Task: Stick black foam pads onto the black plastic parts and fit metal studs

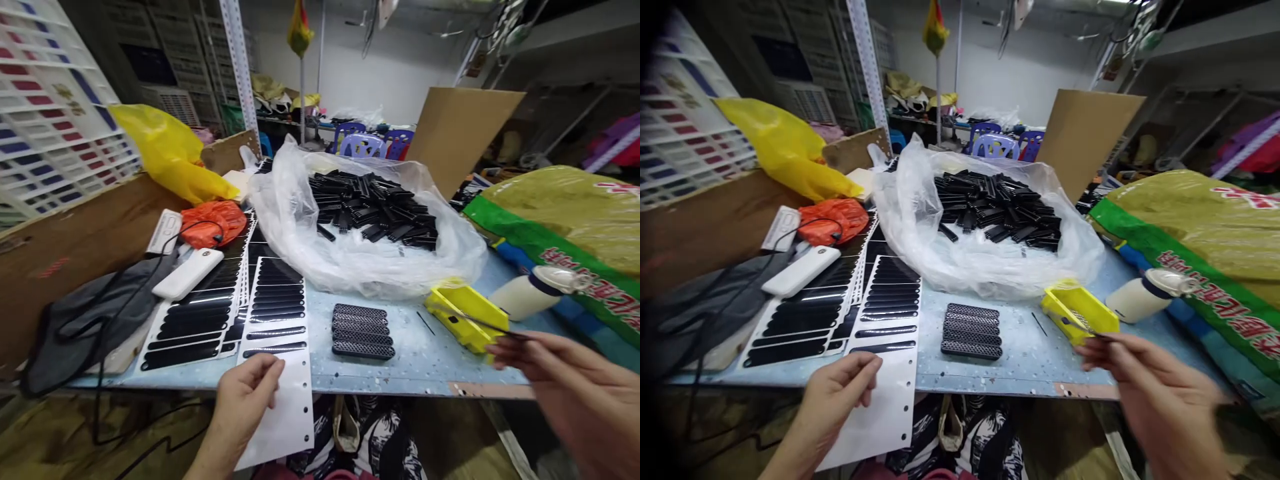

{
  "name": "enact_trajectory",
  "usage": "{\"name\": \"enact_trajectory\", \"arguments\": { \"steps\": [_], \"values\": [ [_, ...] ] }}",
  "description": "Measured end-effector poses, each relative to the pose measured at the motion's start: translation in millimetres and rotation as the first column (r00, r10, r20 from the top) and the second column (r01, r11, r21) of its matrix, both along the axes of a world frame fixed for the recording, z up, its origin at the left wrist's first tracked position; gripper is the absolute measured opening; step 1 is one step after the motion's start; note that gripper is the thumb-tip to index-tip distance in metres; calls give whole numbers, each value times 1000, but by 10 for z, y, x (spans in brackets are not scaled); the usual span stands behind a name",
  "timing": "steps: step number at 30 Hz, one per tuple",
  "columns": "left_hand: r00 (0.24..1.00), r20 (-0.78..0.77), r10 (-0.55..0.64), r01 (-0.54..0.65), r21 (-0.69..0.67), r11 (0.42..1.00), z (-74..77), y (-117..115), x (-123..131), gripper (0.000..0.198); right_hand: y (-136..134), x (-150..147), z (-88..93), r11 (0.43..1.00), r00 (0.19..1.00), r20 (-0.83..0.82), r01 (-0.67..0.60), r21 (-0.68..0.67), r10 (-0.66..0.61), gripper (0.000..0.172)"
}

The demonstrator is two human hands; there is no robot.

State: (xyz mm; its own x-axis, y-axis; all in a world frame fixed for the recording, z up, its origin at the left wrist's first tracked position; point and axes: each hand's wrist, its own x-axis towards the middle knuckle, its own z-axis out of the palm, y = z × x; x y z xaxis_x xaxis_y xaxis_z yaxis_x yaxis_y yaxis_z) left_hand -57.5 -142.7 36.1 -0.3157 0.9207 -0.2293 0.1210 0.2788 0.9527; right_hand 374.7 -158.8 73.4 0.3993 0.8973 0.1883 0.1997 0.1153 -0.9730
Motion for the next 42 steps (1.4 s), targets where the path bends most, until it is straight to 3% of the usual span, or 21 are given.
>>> {"name": "enact_trajectory", "arguments": {
  "steps": [1, 3, 5, 7, 12, 20, 23, 26, 29, 31, 33, 38, 42],
  "values": [
    [981, 169, -99, 105, -25, 994, 48, 53, 149, 35, 162, -371, 212, 991, 991, -40, -127, -30, 126, 23],
    [880, 426, -211, 268, -76, 961, 118, 149, 416, 40, 354, -932, 443, 930, 925, -105, -365, 27, 366, 12],
    [800, 547, -247, 344, -82, 935, 148, 229, 603, 42, 368, -1220, 456, 842, 829, -153, -535, 68, 539, 10],
    [765, 590, -258, 364, -65, 929, 148, 288, 702, 43, 296, -1303, 369, 769, 744, -213, -636, 64, 633, 11],
    [736, 615, -282, 369, -17, 929, 118, 346, 744, 33, 222, -1261, 217, 682, 644, -296, -730, 37, 706, 13],
    [706, 647, -290, 383, -4, 924, 180, 368, 692, 25, 292, -1220, 73, 678, 650, -341, -734, -49, 679, 11],
    [753, 609, -248, 337, -33, 941, 181, 381, 681, 27, 312, -1174, 7, 683, 656, -361, -727, -66, 663, 17],
    [849, 498, -178, 243, -69, 967, 125, 392, 692, 31, 338, -1149, -42, 753, 764, -155, -645, -130, 627, 25],
    [900, 410, -147, 192, -70, 979, 56, 388, 716, 31, 363, -1168, -76, 875, 827, 306, -482, -47, 472, 22],
    [904, 402, -147, 192, -73, 979, 34, 374, 741, 31, 373, -1208, -91, 883, 776, 518, -463, 83, 359, 23],
    [893, 422, -153, 203, -77, 976, 38, 353, 775, 31, 376, -1259, -103, 847, 699, 639, -513, 138, 319, 25],
    [855, 499, -143, 218, -95, 971, 78, 307, 856, 31, 357, -1353, -155, 792, 477, 789, -610, -20, 387, 17],
    [829, 545, -124, 225, -121, 967, 48, 281, 865, 32, 337, -1360, -235, 782, 429, 815, -621, -47, 390, 18]
  ]
}}
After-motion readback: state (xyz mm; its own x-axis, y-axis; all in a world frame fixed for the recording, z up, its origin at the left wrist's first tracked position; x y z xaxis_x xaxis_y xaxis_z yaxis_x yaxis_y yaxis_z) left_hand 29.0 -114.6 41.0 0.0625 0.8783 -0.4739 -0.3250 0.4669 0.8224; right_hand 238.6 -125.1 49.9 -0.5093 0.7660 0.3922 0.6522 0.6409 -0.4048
